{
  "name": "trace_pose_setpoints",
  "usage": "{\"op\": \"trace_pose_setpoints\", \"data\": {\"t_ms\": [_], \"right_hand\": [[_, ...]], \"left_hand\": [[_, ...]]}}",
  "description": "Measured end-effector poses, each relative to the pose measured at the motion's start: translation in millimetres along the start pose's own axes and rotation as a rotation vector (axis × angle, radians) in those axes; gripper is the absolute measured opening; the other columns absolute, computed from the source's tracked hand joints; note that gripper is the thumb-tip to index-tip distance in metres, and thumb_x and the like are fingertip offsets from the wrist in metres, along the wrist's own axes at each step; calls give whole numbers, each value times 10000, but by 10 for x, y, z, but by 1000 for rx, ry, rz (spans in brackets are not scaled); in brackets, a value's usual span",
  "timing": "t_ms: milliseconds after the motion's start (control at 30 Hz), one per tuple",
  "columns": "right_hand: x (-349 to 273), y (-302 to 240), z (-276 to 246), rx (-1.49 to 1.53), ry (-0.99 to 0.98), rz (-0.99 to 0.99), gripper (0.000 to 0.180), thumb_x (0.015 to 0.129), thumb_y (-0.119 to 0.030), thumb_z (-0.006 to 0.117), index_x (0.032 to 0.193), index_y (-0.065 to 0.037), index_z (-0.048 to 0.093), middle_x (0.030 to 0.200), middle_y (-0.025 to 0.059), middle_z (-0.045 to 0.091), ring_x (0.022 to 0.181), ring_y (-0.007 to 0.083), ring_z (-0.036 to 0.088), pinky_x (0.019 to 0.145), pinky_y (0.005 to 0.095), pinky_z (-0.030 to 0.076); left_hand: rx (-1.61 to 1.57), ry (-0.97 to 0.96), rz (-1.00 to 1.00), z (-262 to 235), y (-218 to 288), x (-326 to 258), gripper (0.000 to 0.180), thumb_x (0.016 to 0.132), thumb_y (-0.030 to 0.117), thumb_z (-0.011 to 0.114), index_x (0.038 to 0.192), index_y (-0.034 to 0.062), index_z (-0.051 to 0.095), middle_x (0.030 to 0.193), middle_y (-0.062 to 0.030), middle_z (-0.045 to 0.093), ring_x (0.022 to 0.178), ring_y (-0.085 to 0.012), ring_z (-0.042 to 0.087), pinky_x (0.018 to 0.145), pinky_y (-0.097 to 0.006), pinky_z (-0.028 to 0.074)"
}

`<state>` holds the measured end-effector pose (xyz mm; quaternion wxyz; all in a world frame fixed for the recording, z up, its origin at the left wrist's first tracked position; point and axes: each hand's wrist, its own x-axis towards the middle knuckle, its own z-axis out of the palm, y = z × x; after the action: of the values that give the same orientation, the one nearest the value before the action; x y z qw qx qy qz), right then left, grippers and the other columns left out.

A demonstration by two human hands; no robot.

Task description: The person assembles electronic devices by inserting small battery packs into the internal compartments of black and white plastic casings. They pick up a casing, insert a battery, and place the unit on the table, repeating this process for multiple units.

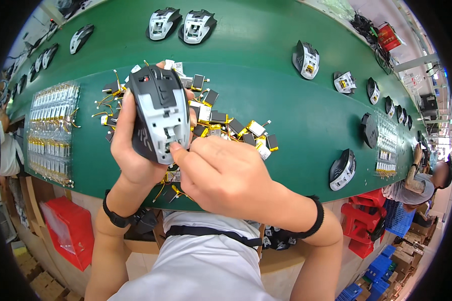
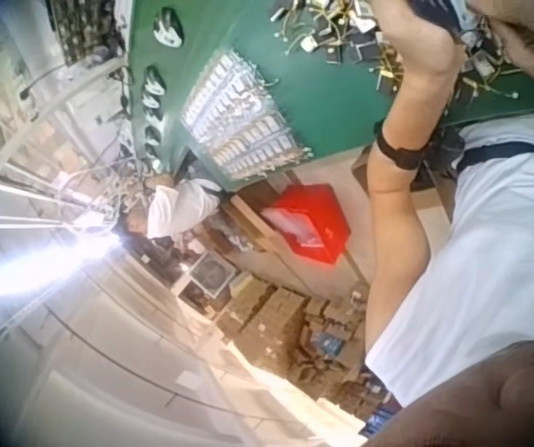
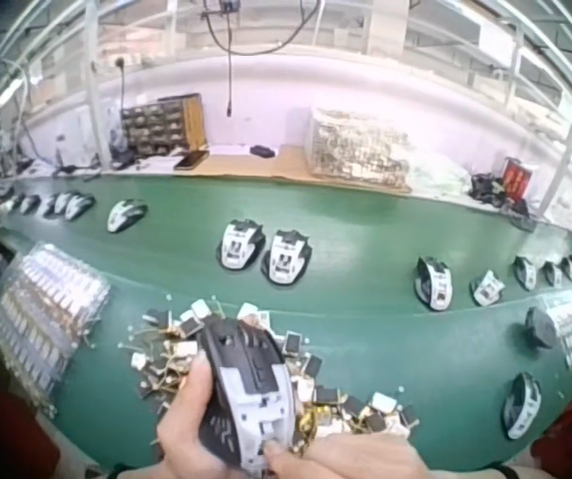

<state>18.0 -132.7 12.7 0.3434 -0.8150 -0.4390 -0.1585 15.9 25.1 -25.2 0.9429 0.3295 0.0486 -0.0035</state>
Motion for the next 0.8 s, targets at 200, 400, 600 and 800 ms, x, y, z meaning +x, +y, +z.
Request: {"op": "trace_pose_setpoints", "data": {"t_ms": [200, 400, 600, 800], "right_hand": [[-43, 89, 182, 43, 42, -67, 167, 689, 27, 678, 842, 13, 612, 705, 70, 531, 555, 198, 569, 485, 318, 473], [-140, 75, 2, 123, -71, 125, 304, 704, 39, 696, 1005, 5, 666, 744, 67, 574, 591, 185, 579, 502, 294, 481], [-346, 52, -205, 700, 55, 437, 385, 725, 96, 700, 1099, 12, 669, 976, 114, 620, 860, 178, 615, 767, 295, 518], [-437, 24, -124, 1332, 251, 454, 237, 783, 131, 650, 1002, 41, 644, 1157, 206, 585, 1009, 210, 601, 899, 355, 508]], "left_hand": [[49, -120, -62, -102, -21, -8, 570, 1041, 467, 249, 1375, 48, 445, 1124, -187, 630, 874, -270, 652, 764, -371, 547], [-84, -139, -116, -104, -70, 37, 622, 1033, 504, 240, 1405, 38, 414, 1194, -208, 601, 895, -283, 655, 757, -377, 554], [-137, -285, -81, -29, -52, 31, 649, 1025, 530, 232, 1522, 113, 215, 1316, -252, 494, 942, -325, 632, 687, -394, 576], [-132, -265, -115, -30, -78, 20, 653, 1023, 529, 242, 1532, 123, 194, 1320, -254, 487, 948, -321, 631, 696, -394, 580]]}}
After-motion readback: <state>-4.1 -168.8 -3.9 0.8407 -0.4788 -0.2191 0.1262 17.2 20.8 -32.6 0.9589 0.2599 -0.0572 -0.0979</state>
